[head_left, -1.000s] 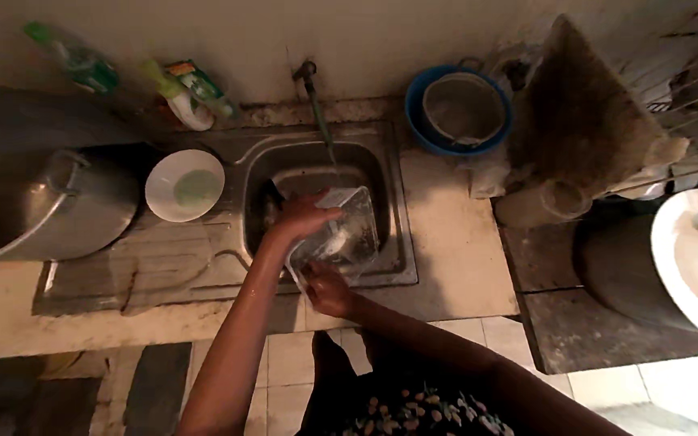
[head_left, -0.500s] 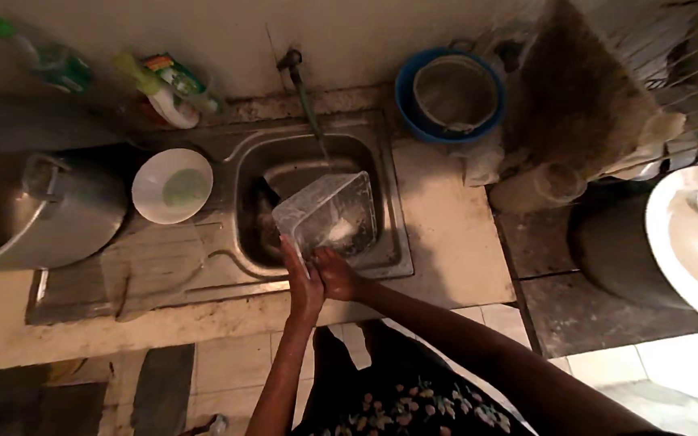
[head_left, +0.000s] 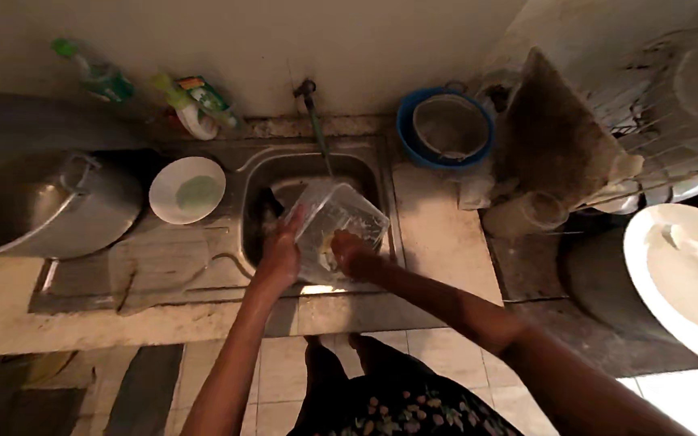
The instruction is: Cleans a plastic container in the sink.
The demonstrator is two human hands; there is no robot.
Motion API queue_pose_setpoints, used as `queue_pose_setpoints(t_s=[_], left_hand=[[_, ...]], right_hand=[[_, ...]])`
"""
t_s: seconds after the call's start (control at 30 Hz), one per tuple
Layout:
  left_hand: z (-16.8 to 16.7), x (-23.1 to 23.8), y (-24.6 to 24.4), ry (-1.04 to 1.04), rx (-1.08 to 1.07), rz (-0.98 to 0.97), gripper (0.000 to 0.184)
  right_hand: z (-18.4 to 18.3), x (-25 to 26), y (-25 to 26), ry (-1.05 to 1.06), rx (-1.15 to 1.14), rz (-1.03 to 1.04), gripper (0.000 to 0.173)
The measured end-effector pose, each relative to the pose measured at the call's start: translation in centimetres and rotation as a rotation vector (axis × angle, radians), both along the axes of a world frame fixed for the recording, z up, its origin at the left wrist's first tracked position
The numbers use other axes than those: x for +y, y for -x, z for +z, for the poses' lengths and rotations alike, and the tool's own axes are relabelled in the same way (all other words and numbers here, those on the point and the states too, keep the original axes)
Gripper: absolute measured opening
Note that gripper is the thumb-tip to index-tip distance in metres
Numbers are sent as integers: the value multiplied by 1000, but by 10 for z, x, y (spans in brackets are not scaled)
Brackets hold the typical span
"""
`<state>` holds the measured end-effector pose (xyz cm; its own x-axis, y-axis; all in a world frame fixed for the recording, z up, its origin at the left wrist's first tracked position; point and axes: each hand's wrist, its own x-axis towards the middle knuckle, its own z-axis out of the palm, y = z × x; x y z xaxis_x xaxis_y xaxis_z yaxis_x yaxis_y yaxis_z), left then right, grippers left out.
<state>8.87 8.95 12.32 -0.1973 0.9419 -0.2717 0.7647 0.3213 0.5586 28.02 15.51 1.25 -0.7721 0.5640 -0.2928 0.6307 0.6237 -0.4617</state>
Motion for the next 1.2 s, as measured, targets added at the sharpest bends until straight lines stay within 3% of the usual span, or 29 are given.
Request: queue_pose_setpoints(t_s=[0.1,0.2,0.27,0.33,0.4,0.5,0.63,0.77,0.87,0.97,1.03,1.1,1.13,1.2], left_hand=[[-33,-19,-7,-141,-89,117,74],[-63,-40,-12,-234,-240,201,58],[-73,-44,-6,-249,-283,280,59],[-67,-42,4,-209,-264,343,60],[-50,-39,13,-200,-202,377,53],[-31,-41,21,-214,-209,346,54],[-50,-61,29,-109,-171,407,47],[-92,-78,10,-40,-36,307,41],[-101,-85,8,-102,2,270,52],[-121,-96,17,-185,-52,293,49],[-128,-96,9,-175,-74,287,63],[-130,-92,-3,-160,-89,309,84],[-131,-89,-6,-172,-105,323,86],[-133,-86,-10,-239,-162,370,71]], right_hand=[[-10,-36,33,258,178,-157,46],[16,-51,68,705,590,-342,41],[25,-65,83,909,694,-423,44],[7,-87,80,733,552,-255,53],[-15,-108,59,350,320,61,49],[-30,-113,37,98,219,156,50],[-23,-82,48,232,213,33,56],[-13,-83,85,428,282,-116,40],[-19,-83,85,308,192,-175,52],[-33,-51,37,180,-40,-297,49],[-32,-31,15,147,-137,-253,41],[-22,-34,31,208,-138,-166,39],[-21,-42,47,246,-56,-124,41],[-31,-61,84,287,149,-90,41]])
